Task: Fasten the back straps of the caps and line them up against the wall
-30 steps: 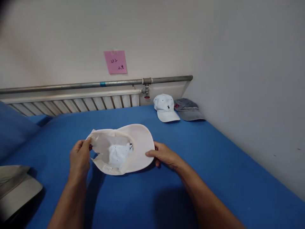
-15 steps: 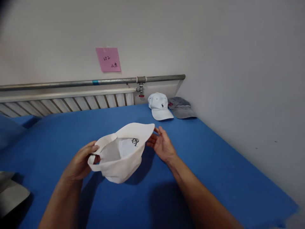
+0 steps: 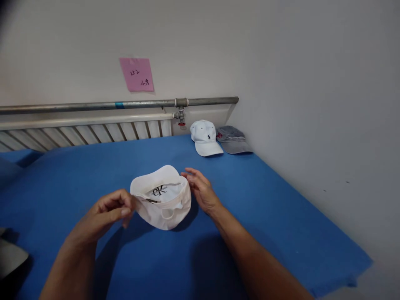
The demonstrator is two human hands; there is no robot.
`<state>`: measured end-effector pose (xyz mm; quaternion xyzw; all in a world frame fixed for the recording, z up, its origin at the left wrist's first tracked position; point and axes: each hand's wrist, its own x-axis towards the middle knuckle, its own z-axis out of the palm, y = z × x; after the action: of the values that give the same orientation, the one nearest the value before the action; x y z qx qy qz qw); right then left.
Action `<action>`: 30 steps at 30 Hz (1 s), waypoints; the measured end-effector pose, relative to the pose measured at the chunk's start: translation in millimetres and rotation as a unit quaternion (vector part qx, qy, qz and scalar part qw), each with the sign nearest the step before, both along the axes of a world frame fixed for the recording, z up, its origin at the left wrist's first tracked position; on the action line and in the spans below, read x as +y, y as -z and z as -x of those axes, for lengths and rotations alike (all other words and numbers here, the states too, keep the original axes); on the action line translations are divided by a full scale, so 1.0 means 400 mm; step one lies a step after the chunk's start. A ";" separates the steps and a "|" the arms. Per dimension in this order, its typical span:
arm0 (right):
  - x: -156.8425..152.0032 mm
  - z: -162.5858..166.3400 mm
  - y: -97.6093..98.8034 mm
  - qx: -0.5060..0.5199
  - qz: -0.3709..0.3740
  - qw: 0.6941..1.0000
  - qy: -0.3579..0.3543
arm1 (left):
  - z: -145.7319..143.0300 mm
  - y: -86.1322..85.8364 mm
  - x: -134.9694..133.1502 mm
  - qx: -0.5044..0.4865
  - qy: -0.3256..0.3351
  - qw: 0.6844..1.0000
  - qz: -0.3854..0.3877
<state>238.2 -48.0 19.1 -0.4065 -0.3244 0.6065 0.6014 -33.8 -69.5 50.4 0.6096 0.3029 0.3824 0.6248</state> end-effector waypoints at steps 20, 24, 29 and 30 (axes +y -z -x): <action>-0.114 0.016 -0.067 -0.251 -0.264 0.929 -0.068 | 0.013 -0.030 -0.017 0.147 -0.019 0.980 -0.132; -0.125 0.031 -0.080 -0.266 -0.197 0.936 -0.118 | 0.022 -0.029 -0.016 0.143 -0.004 0.988 -0.050; -0.121 0.040 -0.084 -0.275 -0.164 0.941 -0.109 | 0.011 -0.033 -0.012 0.137 0.033 0.990 -0.005; -0.121 0.041 -0.084 -0.277 -0.162 0.941 -0.111 | 0.009 -0.033 -0.012 0.136 0.037 0.990 -0.003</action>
<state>221.8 -96.5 52.5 -0.4172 -0.6151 0.4722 0.4739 -37.5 -74.3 63.6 0.6686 0.3610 0.2731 0.5900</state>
